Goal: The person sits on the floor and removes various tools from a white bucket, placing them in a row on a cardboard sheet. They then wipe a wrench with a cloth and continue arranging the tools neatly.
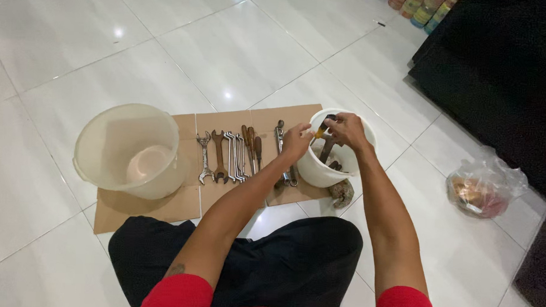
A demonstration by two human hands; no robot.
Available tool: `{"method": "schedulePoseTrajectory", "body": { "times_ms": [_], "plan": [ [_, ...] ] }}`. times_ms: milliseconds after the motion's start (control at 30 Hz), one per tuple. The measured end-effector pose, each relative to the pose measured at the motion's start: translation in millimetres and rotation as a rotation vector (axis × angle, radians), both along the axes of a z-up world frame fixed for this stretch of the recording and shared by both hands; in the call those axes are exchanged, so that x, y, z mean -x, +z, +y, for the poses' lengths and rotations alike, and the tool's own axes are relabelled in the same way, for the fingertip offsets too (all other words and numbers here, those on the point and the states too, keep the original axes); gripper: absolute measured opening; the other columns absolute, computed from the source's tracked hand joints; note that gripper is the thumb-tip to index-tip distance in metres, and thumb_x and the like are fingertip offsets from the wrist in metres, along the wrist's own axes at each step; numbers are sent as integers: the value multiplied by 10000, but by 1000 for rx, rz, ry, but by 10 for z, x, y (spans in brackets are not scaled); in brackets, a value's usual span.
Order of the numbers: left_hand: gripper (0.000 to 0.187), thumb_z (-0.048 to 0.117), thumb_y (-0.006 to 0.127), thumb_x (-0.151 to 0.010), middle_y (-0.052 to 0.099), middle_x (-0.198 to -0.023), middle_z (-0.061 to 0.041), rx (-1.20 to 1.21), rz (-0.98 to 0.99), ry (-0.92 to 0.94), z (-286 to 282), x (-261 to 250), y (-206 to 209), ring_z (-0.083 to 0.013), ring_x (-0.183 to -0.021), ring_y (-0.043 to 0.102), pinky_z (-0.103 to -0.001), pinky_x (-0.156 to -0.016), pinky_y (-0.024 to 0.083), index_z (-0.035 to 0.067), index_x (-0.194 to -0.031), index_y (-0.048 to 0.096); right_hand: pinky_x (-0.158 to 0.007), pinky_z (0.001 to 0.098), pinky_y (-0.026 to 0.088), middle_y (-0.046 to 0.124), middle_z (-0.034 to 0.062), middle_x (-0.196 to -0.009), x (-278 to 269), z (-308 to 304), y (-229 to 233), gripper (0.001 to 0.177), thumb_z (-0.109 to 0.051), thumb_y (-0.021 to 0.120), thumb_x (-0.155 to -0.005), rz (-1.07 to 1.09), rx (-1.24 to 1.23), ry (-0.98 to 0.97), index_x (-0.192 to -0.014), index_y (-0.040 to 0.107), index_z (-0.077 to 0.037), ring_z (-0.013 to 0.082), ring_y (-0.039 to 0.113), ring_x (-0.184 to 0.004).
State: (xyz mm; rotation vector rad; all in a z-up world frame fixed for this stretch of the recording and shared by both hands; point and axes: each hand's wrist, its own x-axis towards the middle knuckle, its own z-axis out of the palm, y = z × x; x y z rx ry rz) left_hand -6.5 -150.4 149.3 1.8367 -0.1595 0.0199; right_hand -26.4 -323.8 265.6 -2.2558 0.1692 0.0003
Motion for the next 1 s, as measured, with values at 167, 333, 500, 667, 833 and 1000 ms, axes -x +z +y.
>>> {"method": "schedulePoseTrajectory", "body": {
  "times_ms": [167,333,500,667,833,1000],
  "plan": [
    [412,315,710,-911,763,-1157,-154,16,-40,-47,98,23,249,-279,-1054,734,-393,-914,570,122,-1275,732,-536,325,552,717,84,-719,111,99,424,276,-286,693,-881,-72,33,-47,-929,752,-21,156,669,-605],
    [410,285,709,-911,759,-1207,-116,150,-82,-114,157,30,440,-233,-1041,737,-366,-877,585,90,-1272,704,-594,325,518,724,85,-704,152,242,675,277,-287,709,-859,-224,149,-34,-878,761,-15,161,665,-612],
    [397,217,709,-941,765,-1137,-102,351,-129,-225,301,78,600,-171,-1016,742,-327,-885,590,55,-1301,661,-602,312,527,717,86,-674,91,446,669,281,-288,721,-830,-221,81,-8,-818,746,-8,143,672,-605],
    [332,213,701,-927,720,-814,-73,186,93,-137,524,138,705,-171,-643,635,-348,-592,496,52,-1214,740,-586,304,510,704,78,-657,45,728,485,331,-338,736,-860,-204,7,-3,-818,753,-9,131,646,-590],
    [270,225,735,-880,746,-758,-40,170,65,-29,707,109,565,-116,-655,679,-302,-609,539,37,-1071,772,-535,288,492,696,50,-676,60,1059,258,356,-370,743,-903,-153,-86,2,-882,767,-15,99,620,-584],
    [226,265,737,-848,766,-763,-36,24,137,105,834,43,268,-120,-673,702,-316,-630,533,90,-973,808,-497,272,510,712,41,-694,63,1283,-66,332,-352,757,-891,-51,-69,42,-957,776,-28,93,636,-565]
  ]
}}
